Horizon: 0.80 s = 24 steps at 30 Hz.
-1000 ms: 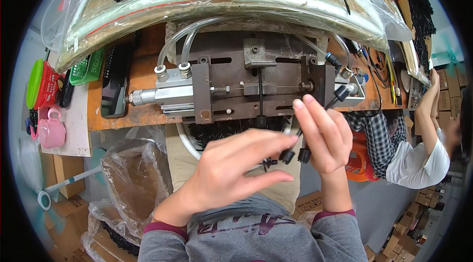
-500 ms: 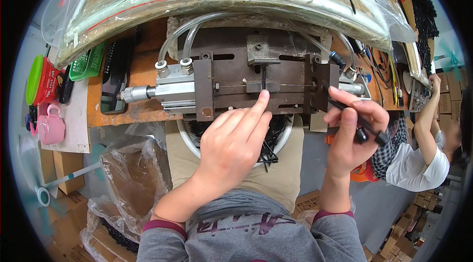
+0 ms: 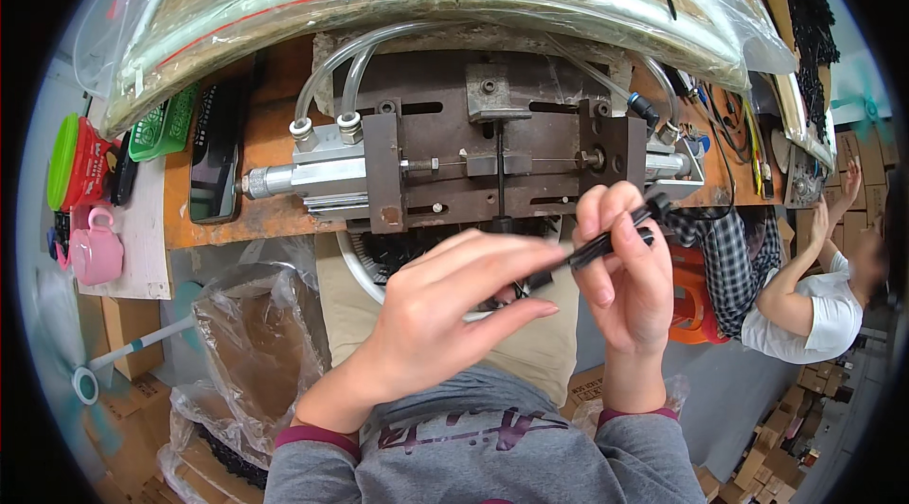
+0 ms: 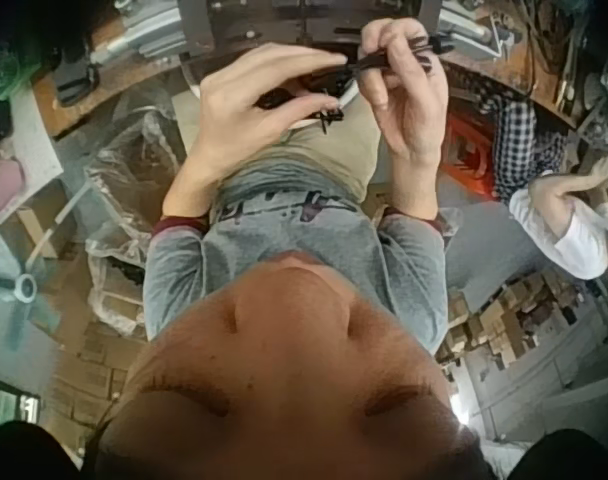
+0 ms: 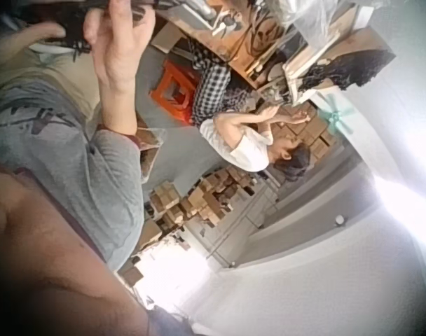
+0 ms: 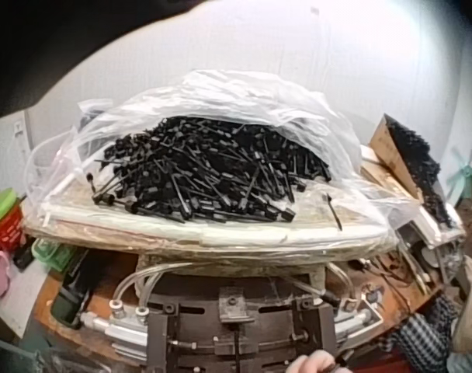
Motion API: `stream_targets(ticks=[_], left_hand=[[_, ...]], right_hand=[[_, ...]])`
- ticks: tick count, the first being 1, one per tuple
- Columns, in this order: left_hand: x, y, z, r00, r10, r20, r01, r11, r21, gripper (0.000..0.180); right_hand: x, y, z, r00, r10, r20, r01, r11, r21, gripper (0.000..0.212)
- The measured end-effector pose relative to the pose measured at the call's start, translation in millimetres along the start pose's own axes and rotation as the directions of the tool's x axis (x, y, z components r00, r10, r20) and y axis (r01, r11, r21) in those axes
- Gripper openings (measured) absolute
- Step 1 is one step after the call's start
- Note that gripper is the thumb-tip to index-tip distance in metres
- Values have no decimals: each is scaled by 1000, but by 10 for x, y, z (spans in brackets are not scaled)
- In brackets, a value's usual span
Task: Manually assemble and inspect black electronic connector components using a specialized industrial press machine.
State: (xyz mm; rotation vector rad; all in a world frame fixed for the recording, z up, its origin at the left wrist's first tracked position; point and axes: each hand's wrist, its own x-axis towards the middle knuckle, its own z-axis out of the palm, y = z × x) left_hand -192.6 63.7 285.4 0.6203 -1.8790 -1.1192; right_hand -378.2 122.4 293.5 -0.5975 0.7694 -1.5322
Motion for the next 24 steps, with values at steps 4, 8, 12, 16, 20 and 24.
stream_targets(ticks=[4,8,12,16,20,24], left_hand=[[-43,119,-133,996,-85,-2,84,987,-139,40],[-75,122,-194,996,9,-89,-4,999,49,37],[-118,-81,-15,990,93,-105,-46,921,387,32],[-82,-233,77,988,151,30,-138,781,609,27],[13,-242,109,982,179,60,-167,673,721,26],[31,-218,99,982,172,78,-172,646,744,26]], right_hand=[[15,-46,17,998,57,-31,-55,997,60,29],[-43,-61,59,988,-44,-150,31,996,-85,33],[-141,-18,84,934,-350,-77,280,848,-450,22],[-148,-19,86,845,-534,-6,391,627,-674,21],[-146,10,86,793,-608,25,391,478,-787,22],[-125,46,27,698,-681,222,517,265,-814,28]])
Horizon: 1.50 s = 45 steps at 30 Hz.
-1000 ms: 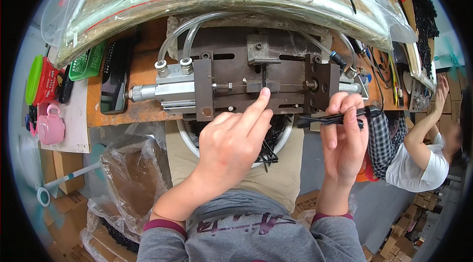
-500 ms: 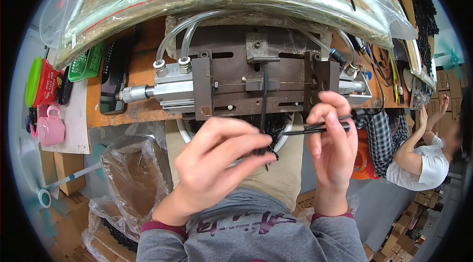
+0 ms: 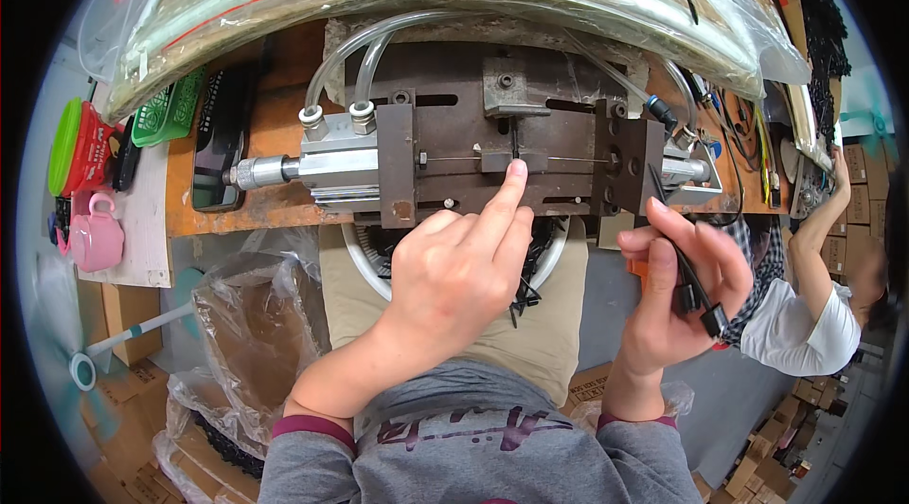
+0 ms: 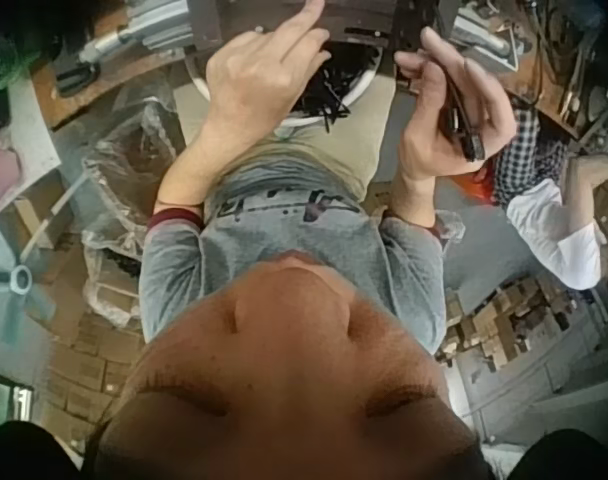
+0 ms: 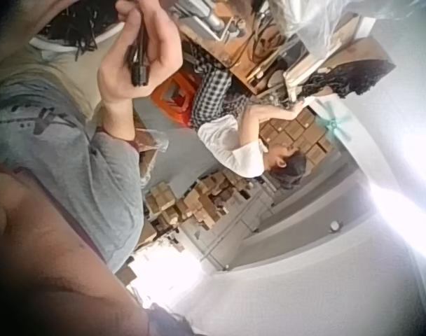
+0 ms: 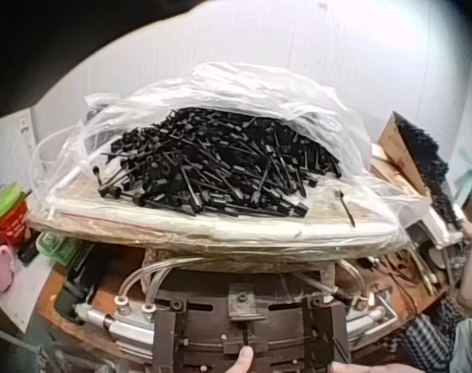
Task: Manually assemble and inspect black electronic connector components using a specialized industrial press machine.
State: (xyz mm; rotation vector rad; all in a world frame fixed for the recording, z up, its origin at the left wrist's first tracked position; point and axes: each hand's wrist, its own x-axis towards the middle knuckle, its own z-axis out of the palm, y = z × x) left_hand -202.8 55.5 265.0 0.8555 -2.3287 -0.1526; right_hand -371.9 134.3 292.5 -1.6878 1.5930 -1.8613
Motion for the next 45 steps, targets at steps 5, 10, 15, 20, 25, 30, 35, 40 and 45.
stream_targets(ticks=[5,10,15,20,25,30,35,40,45], left_hand=[[0,-31,-65,999,-47,-8,45,986,-163,33],[-33,108,-281,991,-113,75,127,581,-804,47],[-85,94,-364,992,-108,58,117,683,-721,38],[-68,15,-163,994,-79,-77,55,960,-274,33],[-46,-9,40,998,-11,-62,6,997,-81,28],[31,18,-3,1000,4,-7,-4,1000,-29,28],[67,-10,-117,998,12,54,-10,999,-36,30],[454,-56,-512,998,24,-63,-35,985,-171,30],[1349,-444,-483,866,319,-385,-290,948,133,14]], right_hand=[[5,12,-47,973,-155,173,207,917,-341,22],[82,71,19,844,-334,420,514,731,-450,33],[155,166,104,807,-442,391,588,659,-469,32],[92,256,6,922,-320,219,387,769,-509,45],[65,242,16,930,-299,214,352,892,-282,56],[21,204,-5,982,-160,97,156,986,50,58],[20,117,-41,977,-64,204,67,998,-6,41],[58,1,11,943,-59,329,154,951,-270,30],[-43,135,147,885,-22,465,204,916,-346,29]])
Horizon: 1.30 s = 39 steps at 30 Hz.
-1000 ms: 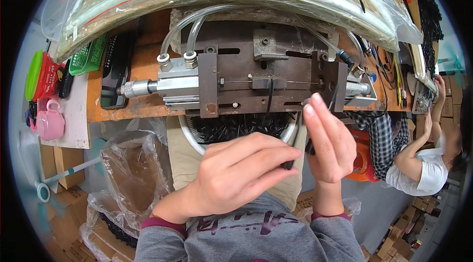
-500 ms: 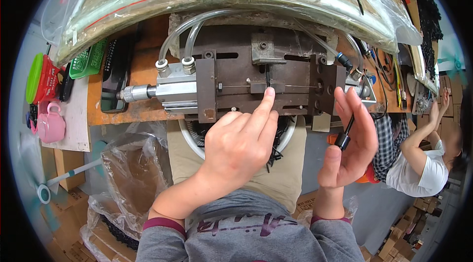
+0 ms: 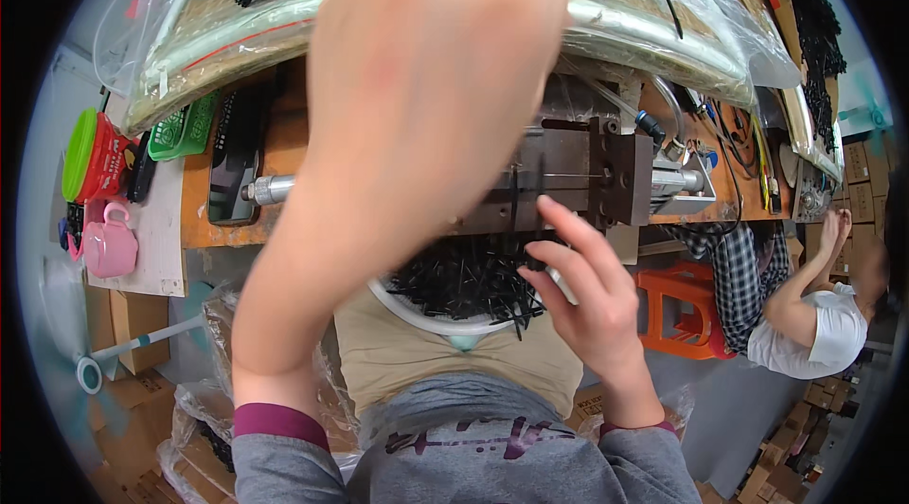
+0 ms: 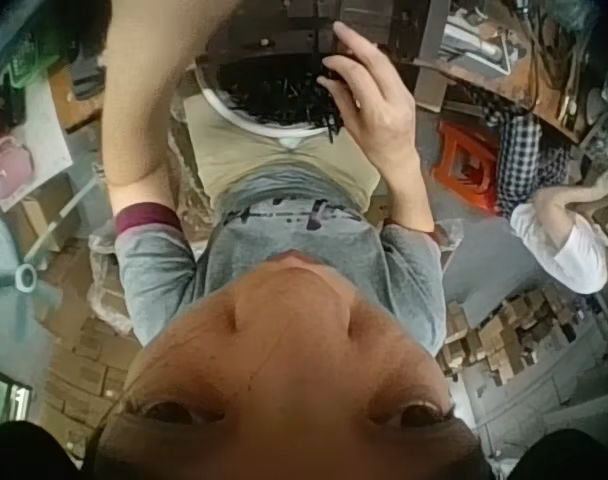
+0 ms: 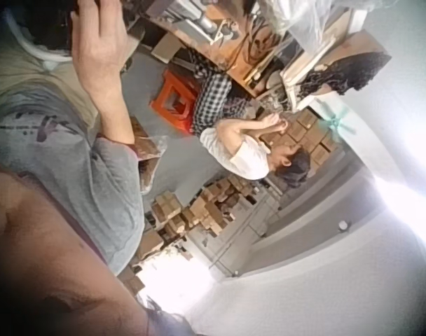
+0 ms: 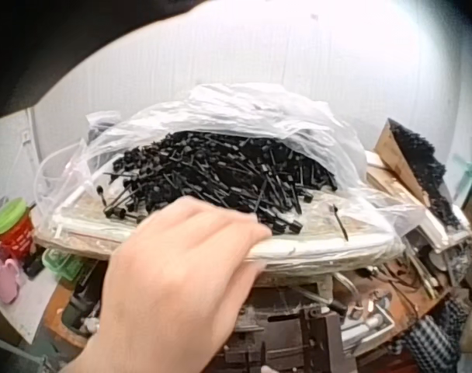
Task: Manually assemble and inspect black electronic connector components using a specialized industrial press machine.
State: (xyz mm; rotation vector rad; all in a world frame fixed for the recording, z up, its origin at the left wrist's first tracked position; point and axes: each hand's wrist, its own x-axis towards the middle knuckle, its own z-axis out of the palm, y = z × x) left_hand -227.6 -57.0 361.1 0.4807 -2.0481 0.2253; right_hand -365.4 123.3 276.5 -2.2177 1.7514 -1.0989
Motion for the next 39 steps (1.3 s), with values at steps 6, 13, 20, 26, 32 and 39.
stream_targets(ticks=[6,13,20,26,32,39], left_hand=[[284,-492,429,977,-51,209,10,981,192,8],[300,-555,459,979,-65,195,73,997,-33,13],[238,-110,-254,908,-345,235,418,747,-518,20],[-41,-260,-284,919,-371,133,392,831,-393,22],[-477,270,-514,933,-283,225,346,879,-330,28],[-937,731,-490,888,-283,361,388,884,-260,28]], right_hand=[[157,-76,170,993,-71,92,92,966,-243,28],[231,-77,127,988,-107,116,134,955,-265,24],[377,-67,-139,979,-32,200,54,993,-105,27],[1072,-47,-427,984,-127,-122,122,992,-44,22],[2056,431,-522,980,-129,-150,75,944,-323,37],[2835,790,-277,977,127,173,-39,899,-437,57]])
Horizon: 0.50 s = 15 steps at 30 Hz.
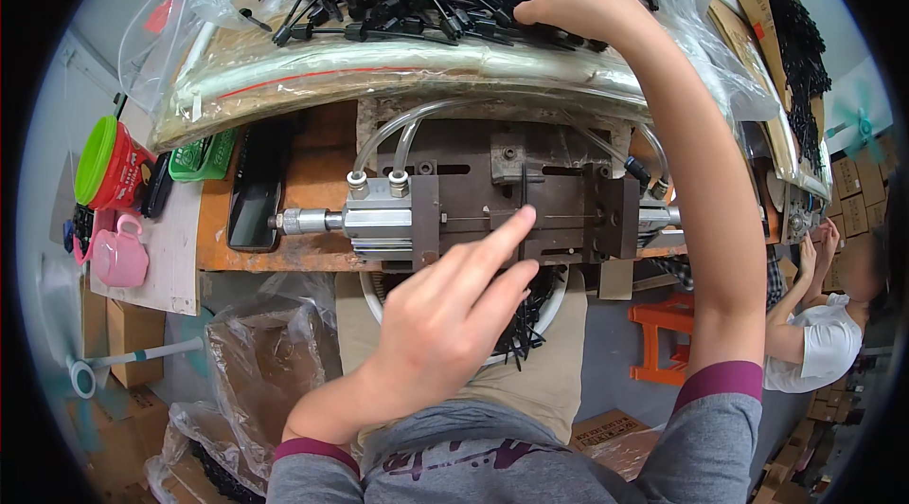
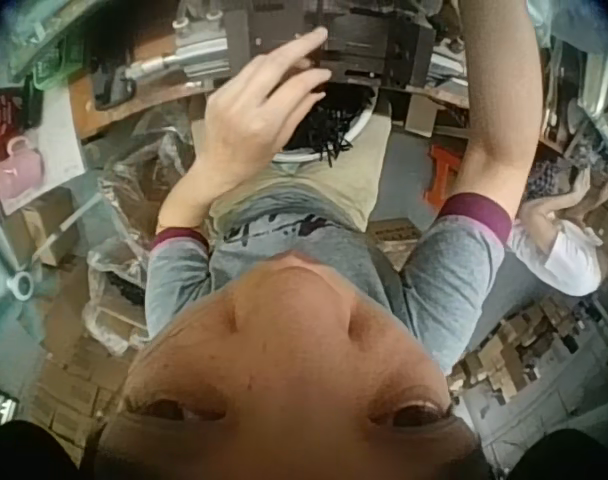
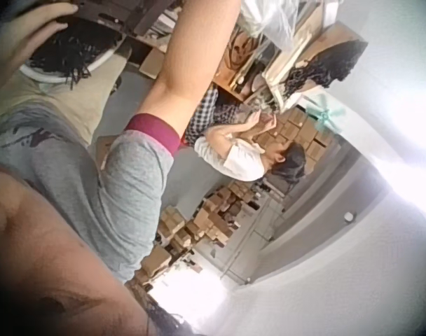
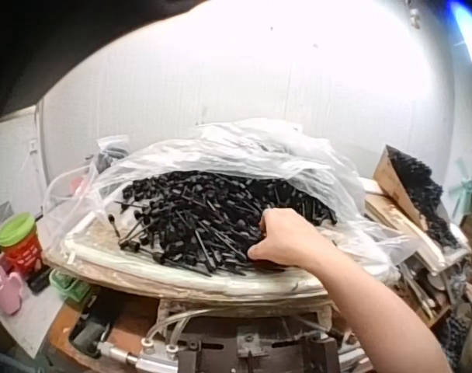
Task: Manually assemble and inspect black electronic connector components using a specialized industrial press machine.
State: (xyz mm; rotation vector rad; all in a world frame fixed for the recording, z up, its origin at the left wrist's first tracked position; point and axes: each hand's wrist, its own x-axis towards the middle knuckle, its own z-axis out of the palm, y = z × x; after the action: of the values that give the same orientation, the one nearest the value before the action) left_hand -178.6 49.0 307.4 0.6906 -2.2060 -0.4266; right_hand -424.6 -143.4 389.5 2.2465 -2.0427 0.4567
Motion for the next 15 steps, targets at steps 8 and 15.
stream_targets(ticks=[8,15], left_hand=[[-332,-72,329,999,-27,47,22,995,101,27],[-260,-34,461,998,30,47,-40,978,205,24]], right_hand=[[-35,156,-139,987,-155,54,160,980,-118,48],[-231,41,-414,995,-48,83,51,998,-33,31]])
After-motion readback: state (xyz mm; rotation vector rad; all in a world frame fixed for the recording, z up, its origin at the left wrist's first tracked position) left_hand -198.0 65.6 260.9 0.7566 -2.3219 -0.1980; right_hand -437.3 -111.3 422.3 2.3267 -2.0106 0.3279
